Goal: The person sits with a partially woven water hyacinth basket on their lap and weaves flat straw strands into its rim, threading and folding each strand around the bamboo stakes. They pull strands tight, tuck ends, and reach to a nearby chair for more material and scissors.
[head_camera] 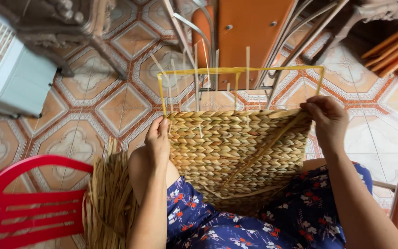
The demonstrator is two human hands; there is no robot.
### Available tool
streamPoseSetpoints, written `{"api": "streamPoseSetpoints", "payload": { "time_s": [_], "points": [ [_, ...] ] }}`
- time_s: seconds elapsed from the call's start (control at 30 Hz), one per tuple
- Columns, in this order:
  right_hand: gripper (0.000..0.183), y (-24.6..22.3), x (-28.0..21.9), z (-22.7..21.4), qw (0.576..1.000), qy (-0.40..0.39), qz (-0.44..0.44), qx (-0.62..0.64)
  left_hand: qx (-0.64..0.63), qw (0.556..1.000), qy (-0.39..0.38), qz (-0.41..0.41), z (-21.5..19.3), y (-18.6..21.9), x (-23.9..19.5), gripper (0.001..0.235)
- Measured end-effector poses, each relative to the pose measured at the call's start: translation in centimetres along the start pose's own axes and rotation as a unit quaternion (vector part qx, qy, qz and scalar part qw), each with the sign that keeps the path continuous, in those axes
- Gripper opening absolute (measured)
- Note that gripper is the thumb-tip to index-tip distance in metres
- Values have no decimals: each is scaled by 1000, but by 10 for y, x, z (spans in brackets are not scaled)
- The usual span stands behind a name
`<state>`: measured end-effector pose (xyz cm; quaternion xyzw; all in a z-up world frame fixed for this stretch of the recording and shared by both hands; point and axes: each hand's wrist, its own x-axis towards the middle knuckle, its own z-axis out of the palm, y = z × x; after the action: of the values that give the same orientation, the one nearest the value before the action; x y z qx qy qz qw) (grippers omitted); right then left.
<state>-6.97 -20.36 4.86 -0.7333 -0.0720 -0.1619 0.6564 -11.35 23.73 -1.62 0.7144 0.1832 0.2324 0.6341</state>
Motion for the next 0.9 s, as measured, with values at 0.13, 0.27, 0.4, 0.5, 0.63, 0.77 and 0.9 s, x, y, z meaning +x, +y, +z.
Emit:
{"api": "streamPoseSetpoints", "payload": {
  "time_s": [0.13, 0.27, 0.4, 0.5, 0.63, 0.77, 0.9],
  "points": [
    [11, -11, -24, -3, 999, -6, 1, 34, 155, 986, -39, -47, -14, 29, -15, 22],
    [11, -14, -40, -3, 1000, -2, 9, 29, 209, 972, -28, 107, -15, -19, -11, 17],
    [10, -14, -51, -3, 1000, -1, 1, 28, 269, 960, -49, 64, -23, 11, -28, 15],
    [10, -13, -51, 1, 999, -2, -14, 29, 285, 956, -76, 3, -28, 26, -37, 15],
    [10, -6, -54, -2, 999, 4, -34, 25, 311, 947, -75, 34, -27, 21, -37, 15],
    [10, 0, -57, -9, 999, 15, -41, 22, 328, 939, -104, 0, -22, 35, -43, 16],
    [9, 9, -59, -22, 999, 9, -41, 24, 313, 945, -99, -10, -12, 34, -42, 19]
  ]
}}
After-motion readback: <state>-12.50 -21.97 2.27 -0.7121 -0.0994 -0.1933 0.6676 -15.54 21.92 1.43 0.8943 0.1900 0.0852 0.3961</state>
